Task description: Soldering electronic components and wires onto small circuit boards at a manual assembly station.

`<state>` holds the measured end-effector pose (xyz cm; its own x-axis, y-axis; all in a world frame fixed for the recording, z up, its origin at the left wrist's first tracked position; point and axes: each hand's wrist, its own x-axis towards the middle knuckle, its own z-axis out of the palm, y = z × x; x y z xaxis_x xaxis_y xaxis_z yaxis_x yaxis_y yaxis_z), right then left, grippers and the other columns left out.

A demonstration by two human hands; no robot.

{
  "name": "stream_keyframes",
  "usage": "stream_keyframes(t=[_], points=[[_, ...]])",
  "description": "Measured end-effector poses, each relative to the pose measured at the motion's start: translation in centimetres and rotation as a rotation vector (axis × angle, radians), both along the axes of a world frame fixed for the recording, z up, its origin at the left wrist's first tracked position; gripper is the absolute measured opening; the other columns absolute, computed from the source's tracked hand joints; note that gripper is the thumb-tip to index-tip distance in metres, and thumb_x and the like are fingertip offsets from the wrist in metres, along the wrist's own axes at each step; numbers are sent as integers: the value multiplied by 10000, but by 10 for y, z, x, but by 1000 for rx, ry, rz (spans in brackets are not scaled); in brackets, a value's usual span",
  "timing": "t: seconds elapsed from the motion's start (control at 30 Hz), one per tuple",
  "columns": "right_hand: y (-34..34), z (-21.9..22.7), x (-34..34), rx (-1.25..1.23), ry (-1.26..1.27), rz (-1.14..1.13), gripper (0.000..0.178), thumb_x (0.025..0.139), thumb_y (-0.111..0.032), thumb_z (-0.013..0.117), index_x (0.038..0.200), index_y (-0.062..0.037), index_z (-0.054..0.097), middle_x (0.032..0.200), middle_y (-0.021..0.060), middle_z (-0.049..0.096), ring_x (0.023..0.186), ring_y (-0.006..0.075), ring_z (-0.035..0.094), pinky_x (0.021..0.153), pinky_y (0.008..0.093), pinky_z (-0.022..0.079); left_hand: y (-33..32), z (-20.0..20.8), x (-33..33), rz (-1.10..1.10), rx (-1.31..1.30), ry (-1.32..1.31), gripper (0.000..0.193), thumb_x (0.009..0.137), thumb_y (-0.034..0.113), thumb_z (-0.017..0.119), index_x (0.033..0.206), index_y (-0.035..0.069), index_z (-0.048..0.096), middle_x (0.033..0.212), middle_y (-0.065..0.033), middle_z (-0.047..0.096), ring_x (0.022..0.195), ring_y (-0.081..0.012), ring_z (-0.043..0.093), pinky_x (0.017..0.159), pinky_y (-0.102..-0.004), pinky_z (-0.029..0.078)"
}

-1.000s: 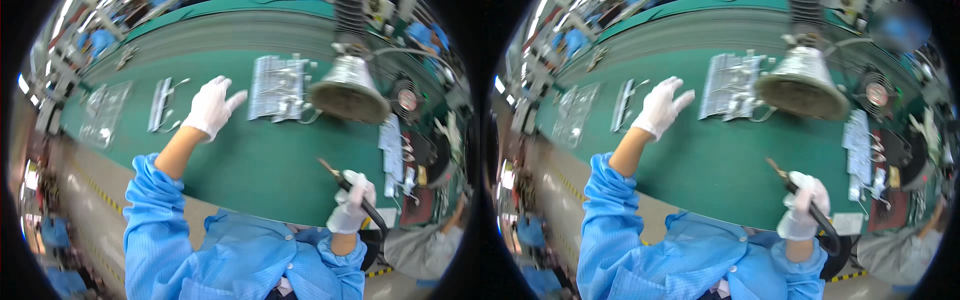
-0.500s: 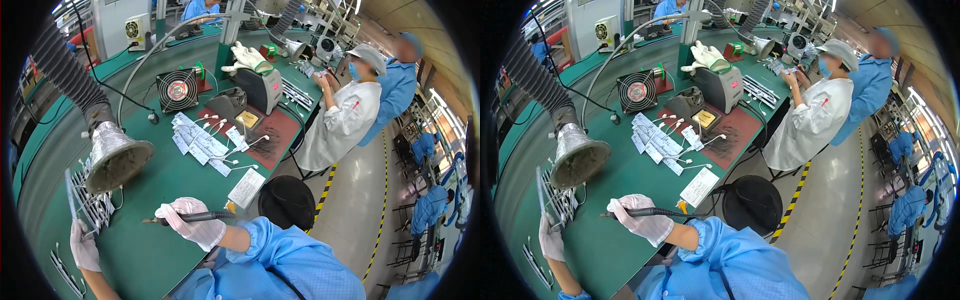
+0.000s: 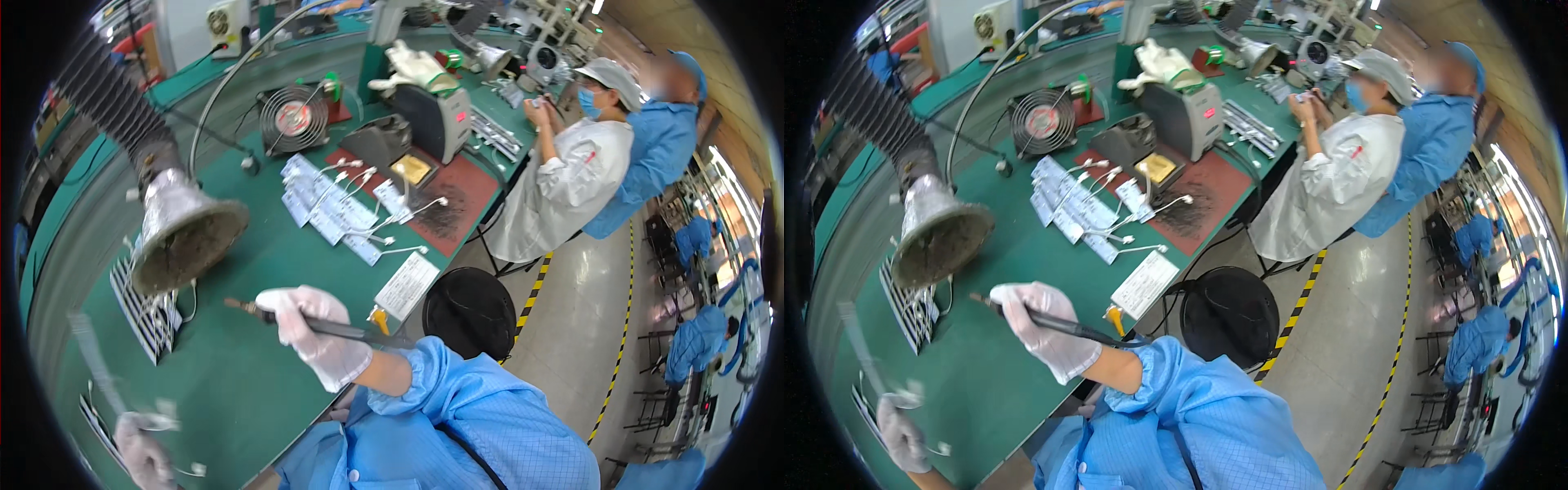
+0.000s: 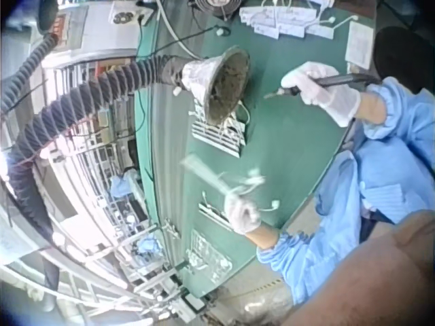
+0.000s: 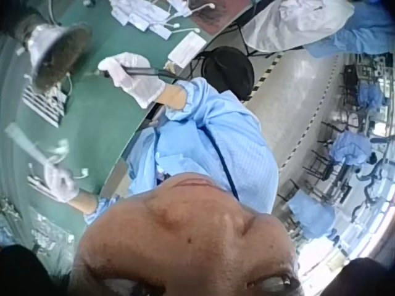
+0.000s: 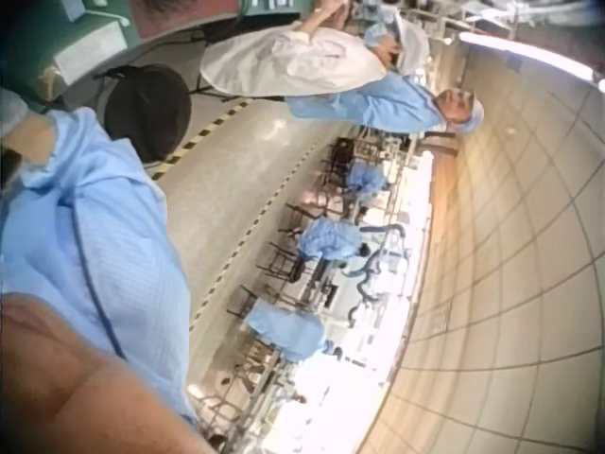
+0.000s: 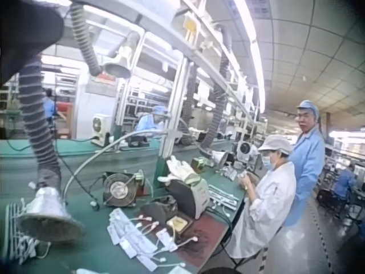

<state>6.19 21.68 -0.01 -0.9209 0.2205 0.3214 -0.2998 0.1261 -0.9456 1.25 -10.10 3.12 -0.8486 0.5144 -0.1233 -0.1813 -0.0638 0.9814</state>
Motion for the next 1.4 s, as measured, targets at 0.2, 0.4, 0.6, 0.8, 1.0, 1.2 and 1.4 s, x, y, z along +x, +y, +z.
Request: stream_keyframes(t=[0.2, 0.4, 0.6, 0.8, 1.0, 1.2, 1.4], points=[[-22, -7, 12, -259, -55, -97, 408, 964, -337, 443, 1062, 27, 600, 884, 69, 602, 556, 84, 479, 486, 244, 420, 48, 18, 7, -111, -428, -402, 196, 863, 198, 617, 907, 19, 553, 660, -2, 534, 471, -59, 461, 382, -203, 336], [-15, -6, 22, -184, -116, -77, 274, 950, -222, 445, 976, 11, 584, 886, 118, 624, 670, 111, 538, 524, 194, 427, 99, -13, -13, -174, -466, -218, 222, 902, 146, 535, 1020, -42, 544, 720, -71, 616, 529, -141, 618, 436, -271, 521], [-12, -30, 10, 1099, 655, -249, 377, 917, -146, 579, 1197, 35, 404, 905, 159, 576, 638, 214, 582, 523, 315, 511, 92, -12, -9, -137, -473, -199, 244, 916, 138, 490, 1006, -85, 535, 698, -91, 621, 517, -160, 638, 432, -272, 537], [-10, -28, 2, 856, 668, 21, 420, 892, -159, 610, 1190, 53, 405, 904, 171, 585, 642, 231, 580, 513, 313, 471, 94, -17, -9, -150, -507, -65, 237, 916, 142, 476, 946, -86, 534, 666, -87, 611, 505, -160, 633, 430, -275, 535], [-14, -31, 7, 912, 635, -70, 421, 869, -114, 623, 1201, 37, 411, 903, 179, 597, 645, 244, 579, 521, 316, 468, 95, -17, -7, -136, -527, -62, 228, 915, 141, 478, 886, -81, 523, 659, -88, 614, 501, -163, 635, 427, -276, 534], [-10, -35, 9, 843, 617, -31, 433, 867, -104, 622, 1219, 21, 402, 901, 177, 599, 639, 237, 568, 520, 319, 460, 96, -16, -6, -130, -504, -85, 214, 914, 127, 491, 914, -86, 513, 658, -82, 604, 491, -152, 623, 418, -276, 528], [-16, -35, 10, 784, 604, -65, 387, 863, -107, 632, 1185, -5, 443, 868, 162, 622, 630, 231, 552, 549, 329, 447, 97, -13, -5, -132, -522, -69, 215, 922, 121, 496, 953, -92, 500, 670, -85, 603, 476, -145, 606, 409, -266, 519]])
